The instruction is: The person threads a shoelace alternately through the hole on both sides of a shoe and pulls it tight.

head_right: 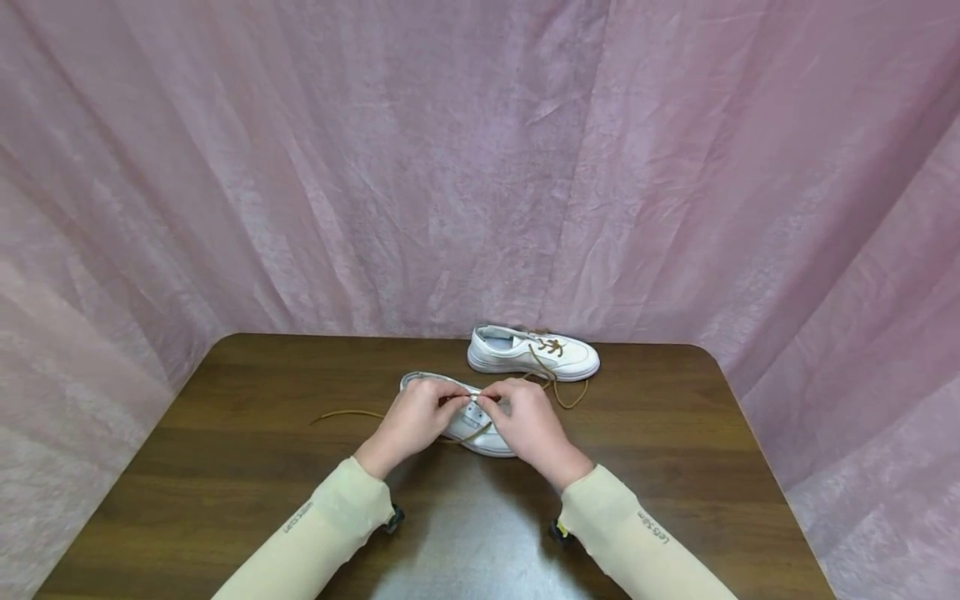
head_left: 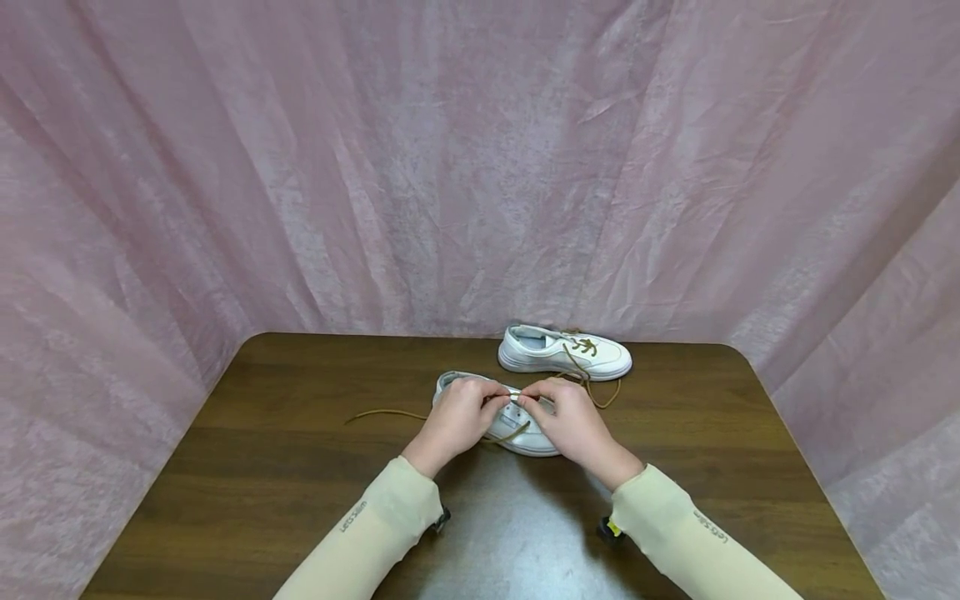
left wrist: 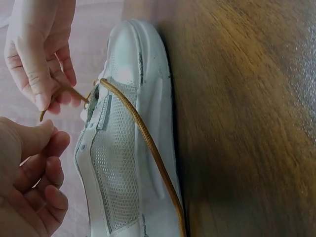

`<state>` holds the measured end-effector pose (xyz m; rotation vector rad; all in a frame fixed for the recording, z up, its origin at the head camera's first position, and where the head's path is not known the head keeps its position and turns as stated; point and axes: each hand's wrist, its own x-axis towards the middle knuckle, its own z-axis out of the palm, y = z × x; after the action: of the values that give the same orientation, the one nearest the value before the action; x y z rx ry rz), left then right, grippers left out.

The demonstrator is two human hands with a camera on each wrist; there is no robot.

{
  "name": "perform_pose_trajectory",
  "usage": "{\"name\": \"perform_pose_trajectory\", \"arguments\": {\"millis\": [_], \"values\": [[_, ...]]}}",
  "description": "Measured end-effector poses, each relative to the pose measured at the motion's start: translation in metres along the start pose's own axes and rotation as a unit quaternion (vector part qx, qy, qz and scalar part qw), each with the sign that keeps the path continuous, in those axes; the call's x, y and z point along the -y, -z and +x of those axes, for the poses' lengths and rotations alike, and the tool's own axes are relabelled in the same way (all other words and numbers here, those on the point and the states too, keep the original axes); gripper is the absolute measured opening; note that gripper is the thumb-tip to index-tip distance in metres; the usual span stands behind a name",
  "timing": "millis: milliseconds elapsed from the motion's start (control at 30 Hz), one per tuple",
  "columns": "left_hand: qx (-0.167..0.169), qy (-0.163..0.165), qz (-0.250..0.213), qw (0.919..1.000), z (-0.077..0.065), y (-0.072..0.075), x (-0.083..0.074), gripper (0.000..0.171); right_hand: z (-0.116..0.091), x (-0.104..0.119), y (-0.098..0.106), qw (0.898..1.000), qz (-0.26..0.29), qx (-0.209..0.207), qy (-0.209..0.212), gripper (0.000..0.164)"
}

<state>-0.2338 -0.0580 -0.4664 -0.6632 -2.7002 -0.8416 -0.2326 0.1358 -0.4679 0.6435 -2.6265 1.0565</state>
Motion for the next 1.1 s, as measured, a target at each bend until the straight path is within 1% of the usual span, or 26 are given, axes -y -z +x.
{"name": "perform_pose_trajectory", "arguments": {"millis": [133,233,367,433,533,633,767,867,1000,1100], "values": [[0.000,-0.001,0.001,1.0000,0.000,0.001,0.001,0.010,0.000,-0.001,-0.002,1.000,-0.002,0.026,-0.005,0.007],[0.005,-0.013,0.003,0.9999,0.000,0.000,0.001,0.009,0.000,-0.001,-0.003,0.999,-0.004,0.042,-0.002,0.010],[0.013,-0.032,0.003,0.9994,0.001,-0.001,0.001,0.010,-0.001,-0.002,-0.003,0.999,-0.002,0.052,0.012,0.015],[0.012,-0.035,0.007,0.9993,0.001,-0.002,0.002,0.010,-0.002,-0.002,-0.002,0.998,-0.003,0.059,0.014,0.016],[0.005,-0.027,0.023,0.9994,0.001,-0.003,0.003,0.009,-0.004,-0.003,-0.002,0.997,-0.011,0.070,0.006,0.016],[0.004,-0.007,0.038,0.9993,-0.001,-0.005,0.004,0.010,-0.005,-0.004,-0.003,0.996,-0.040,0.081,-0.011,0.017],[0.016,0.025,0.024,0.9993,-0.002,-0.006,0.005,0.014,-0.008,-0.005,-0.005,0.992,-0.086,0.093,-0.027,0.016],[0.023,0.040,0.007,0.9989,-0.002,-0.007,0.004,0.015,-0.009,-0.006,-0.006,0.989,-0.102,0.096,-0.036,0.014],[0.029,0.041,0.001,0.9987,-0.002,-0.009,0.005,0.016,-0.010,-0.005,-0.006,0.989,-0.112,0.090,-0.036,0.012],[0.039,0.038,0.007,0.9985,-0.002,-0.010,0.004,0.016,-0.010,-0.005,-0.006,0.988,-0.124,0.085,-0.023,0.012]]}}
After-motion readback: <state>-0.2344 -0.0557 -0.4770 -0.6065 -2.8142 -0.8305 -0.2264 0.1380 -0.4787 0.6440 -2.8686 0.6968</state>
